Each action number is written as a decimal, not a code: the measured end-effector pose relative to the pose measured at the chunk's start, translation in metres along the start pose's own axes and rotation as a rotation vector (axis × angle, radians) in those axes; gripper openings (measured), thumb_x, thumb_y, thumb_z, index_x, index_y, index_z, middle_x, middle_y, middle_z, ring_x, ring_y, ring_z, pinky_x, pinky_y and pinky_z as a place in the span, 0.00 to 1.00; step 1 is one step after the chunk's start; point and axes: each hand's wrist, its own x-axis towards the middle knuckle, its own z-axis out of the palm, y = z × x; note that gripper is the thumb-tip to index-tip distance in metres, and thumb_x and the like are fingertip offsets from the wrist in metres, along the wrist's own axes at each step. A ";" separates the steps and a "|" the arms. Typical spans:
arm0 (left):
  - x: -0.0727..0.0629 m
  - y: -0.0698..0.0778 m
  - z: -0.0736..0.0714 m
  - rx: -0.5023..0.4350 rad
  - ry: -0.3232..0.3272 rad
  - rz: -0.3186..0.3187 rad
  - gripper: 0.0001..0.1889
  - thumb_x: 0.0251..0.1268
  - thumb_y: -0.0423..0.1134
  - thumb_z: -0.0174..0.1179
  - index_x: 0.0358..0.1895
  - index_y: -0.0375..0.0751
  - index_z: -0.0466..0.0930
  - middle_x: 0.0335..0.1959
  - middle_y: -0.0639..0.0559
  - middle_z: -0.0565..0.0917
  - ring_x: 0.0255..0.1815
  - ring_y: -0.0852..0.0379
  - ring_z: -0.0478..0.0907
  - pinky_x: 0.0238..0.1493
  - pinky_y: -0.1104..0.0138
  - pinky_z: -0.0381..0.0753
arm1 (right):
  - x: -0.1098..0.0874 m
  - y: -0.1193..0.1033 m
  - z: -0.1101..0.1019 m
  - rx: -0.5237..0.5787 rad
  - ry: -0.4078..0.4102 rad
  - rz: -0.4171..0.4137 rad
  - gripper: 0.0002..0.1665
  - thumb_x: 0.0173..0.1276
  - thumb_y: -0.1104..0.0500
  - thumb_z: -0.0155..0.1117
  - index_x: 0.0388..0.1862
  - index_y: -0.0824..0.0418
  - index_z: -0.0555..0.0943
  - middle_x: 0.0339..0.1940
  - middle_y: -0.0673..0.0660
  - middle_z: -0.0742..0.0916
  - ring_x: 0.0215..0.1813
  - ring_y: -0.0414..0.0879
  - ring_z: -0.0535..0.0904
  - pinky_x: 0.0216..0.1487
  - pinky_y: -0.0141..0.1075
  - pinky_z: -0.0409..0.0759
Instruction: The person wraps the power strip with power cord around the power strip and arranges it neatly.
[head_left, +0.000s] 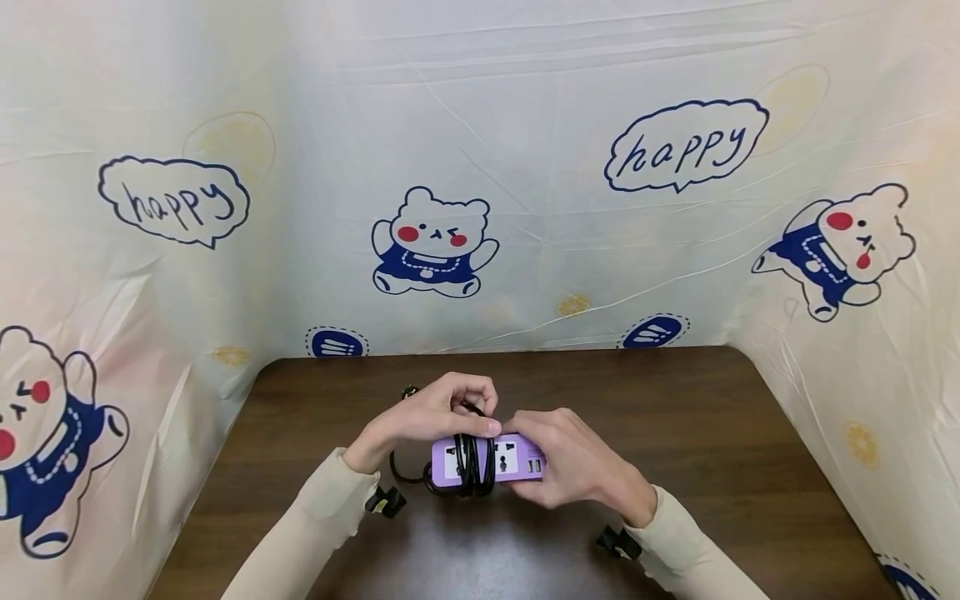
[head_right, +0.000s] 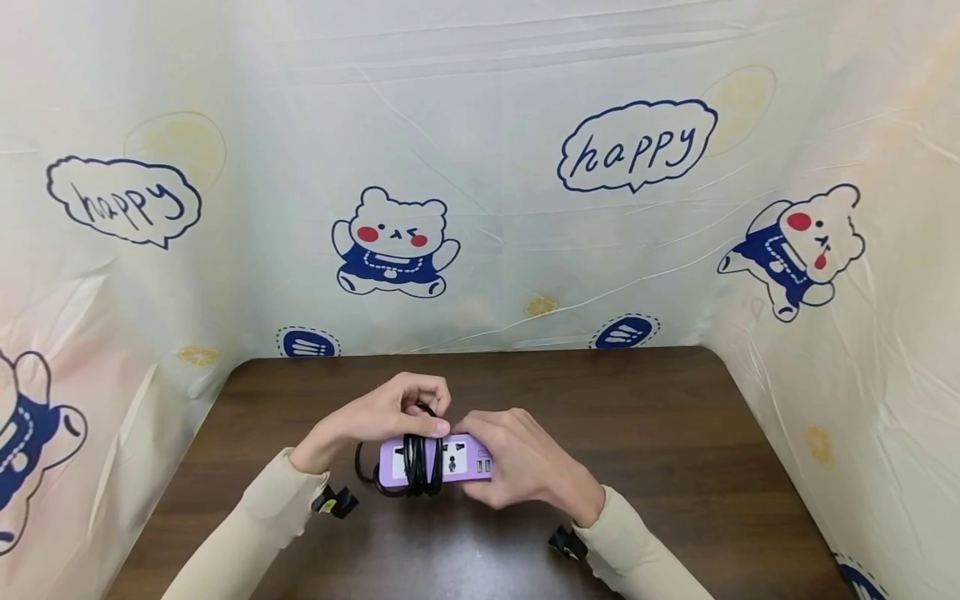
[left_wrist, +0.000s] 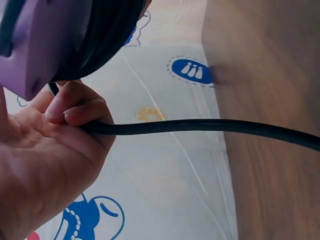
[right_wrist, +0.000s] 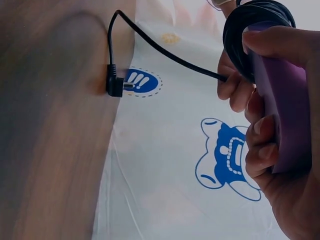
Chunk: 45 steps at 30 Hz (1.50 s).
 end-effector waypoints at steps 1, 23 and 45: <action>0.001 -0.001 0.000 0.004 -0.009 -0.005 0.10 0.71 0.37 0.69 0.37 0.41 0.75 0.26 0.54 0.79 0.26 0.64 0.71 0.30 0.73 0.69 | 0.000 0.000 0.000 -0.006 -0.001 -0.005 0.30 0.45 0.55 0.86 0.47 0.53 0.81 0.32 0.41 0.82 0.28 0.28 0.72 0.28 0.18 0.67; 0.000 -0.043 0.008 -0.340 0.007 -0.108 0.11 0.84 0.42 0.50 0.41 0.43 0.79 0.33 0.57 0.80 0.35 0.61 0.76 0.39 0.69 0.77 | -0.007 0.009 -0.003 0.103 0.045 0.045 0.34 0.47 0.54 0.88 0.54 0.55 0.83 0.41 0.45 0.90 0.35 0.32 0.81 0.36 0.22 0.78; -0.009 -0.082 0.051 -0.380 0.312 -0.002 0.17 0.85 0.49 0.51 0.60 0.45 0.83 0.49 0.59 0.84 0.50 0.62 0.77 0.49 0.65 0.80 | -0.009 0.014 -0.021 0.146 0.117 0.124 0.33 0.49 0.54 0.87 0.54 0.53 0.83 0.40 0.46 0.89 0.35 0.34 0.82 0.35 0.25 0.80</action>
